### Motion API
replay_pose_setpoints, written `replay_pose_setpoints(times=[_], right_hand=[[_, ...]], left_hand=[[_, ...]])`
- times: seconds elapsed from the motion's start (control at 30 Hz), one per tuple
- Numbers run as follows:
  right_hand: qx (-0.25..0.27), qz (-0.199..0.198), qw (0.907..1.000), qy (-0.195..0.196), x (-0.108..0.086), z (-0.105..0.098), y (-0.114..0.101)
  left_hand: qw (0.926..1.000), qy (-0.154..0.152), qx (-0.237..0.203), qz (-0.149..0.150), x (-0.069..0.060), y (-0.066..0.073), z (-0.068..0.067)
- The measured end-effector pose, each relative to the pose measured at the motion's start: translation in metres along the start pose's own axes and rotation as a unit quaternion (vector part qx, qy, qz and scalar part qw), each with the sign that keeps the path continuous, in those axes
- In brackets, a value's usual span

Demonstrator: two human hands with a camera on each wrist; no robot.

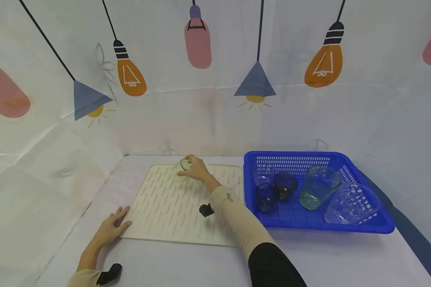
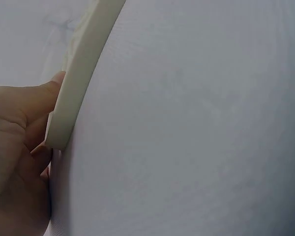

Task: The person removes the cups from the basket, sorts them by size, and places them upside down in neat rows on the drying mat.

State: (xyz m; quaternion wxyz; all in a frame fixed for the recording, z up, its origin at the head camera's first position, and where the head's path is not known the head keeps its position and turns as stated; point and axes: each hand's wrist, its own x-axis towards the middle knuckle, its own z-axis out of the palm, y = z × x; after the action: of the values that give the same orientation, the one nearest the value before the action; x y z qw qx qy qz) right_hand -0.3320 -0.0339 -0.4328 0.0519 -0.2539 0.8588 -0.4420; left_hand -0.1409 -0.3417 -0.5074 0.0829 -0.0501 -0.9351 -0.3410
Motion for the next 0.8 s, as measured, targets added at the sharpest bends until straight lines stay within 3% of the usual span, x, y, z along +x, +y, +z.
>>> replay_pose_setpoints(times=[0.13,0.3,0.6,0.8], right_hand=[[-0.012,-0.001,0.9999,0.007,0.002,0.016,0.003],[-0.056,0.002,0.9982,0.022,0.004,0.029,-0.001],[-0.090,-0.008,0.9952,0.038,0.010,0.045,-0.007],[-0.073,-0.012,0.9959,0.052,0.011,0.052,-0.008]], left_hand=[[0.9998,0.007,-0.015,0.013,0.001,-0.001,0.002],[0.9998,0.011,-0.014,0.005,-0.001,0.001,0.000],[0.9996,0.017,-0.017,-0.015,-0.002,0.002,-0.001],[0.9993,0.012,-0.026,-0.025,-0.002,0.001,0.001]])
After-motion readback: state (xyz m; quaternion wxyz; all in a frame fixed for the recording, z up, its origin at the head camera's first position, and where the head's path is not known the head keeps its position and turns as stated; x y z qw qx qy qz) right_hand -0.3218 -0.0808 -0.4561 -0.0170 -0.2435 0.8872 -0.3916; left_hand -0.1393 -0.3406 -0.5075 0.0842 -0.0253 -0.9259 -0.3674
